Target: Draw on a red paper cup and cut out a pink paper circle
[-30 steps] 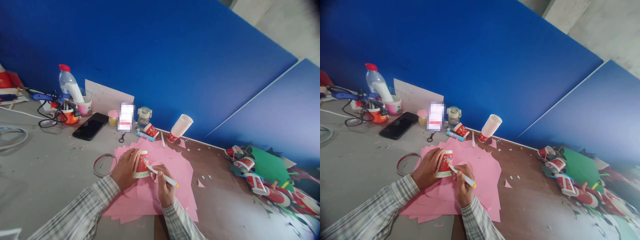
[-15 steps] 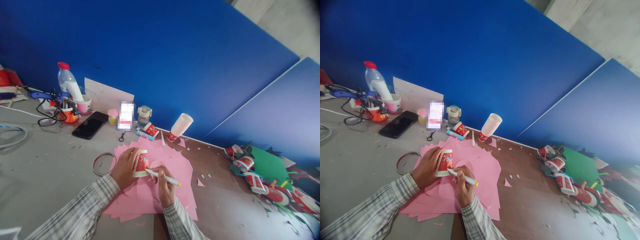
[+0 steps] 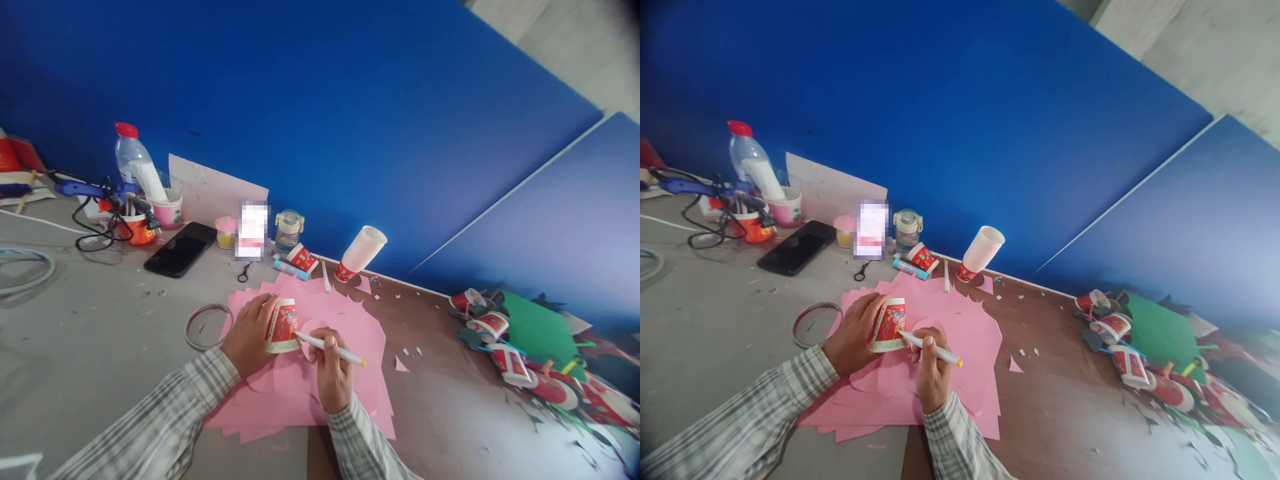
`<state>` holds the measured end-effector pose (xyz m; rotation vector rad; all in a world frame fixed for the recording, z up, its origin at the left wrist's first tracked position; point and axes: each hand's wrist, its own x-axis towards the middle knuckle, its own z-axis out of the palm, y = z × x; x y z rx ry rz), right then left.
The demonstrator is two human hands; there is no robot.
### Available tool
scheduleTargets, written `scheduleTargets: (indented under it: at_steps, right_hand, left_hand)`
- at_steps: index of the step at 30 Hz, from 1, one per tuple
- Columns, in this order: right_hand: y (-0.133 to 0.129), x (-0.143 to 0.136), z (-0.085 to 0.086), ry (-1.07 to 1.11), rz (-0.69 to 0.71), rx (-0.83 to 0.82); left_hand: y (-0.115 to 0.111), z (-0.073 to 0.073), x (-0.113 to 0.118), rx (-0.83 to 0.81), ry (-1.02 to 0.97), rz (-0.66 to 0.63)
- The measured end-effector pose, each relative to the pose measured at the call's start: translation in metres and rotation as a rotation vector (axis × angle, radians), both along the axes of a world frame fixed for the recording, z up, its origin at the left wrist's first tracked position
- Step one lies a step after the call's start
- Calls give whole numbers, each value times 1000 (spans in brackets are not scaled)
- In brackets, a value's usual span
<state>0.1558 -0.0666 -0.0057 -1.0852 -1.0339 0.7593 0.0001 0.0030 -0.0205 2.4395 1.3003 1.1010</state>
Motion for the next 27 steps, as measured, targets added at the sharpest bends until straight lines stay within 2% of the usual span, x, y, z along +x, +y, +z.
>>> scheduleTargets:
  at_steps: [16,27]
  right_hand:
    - [2,-6,12,-151,-26,100]
    - [3,-5,10,-202,-70,82]
  left_hand:
    - [-1,1,1,2,-13,-7]
    - [-1,2,0,14,-19,-9]
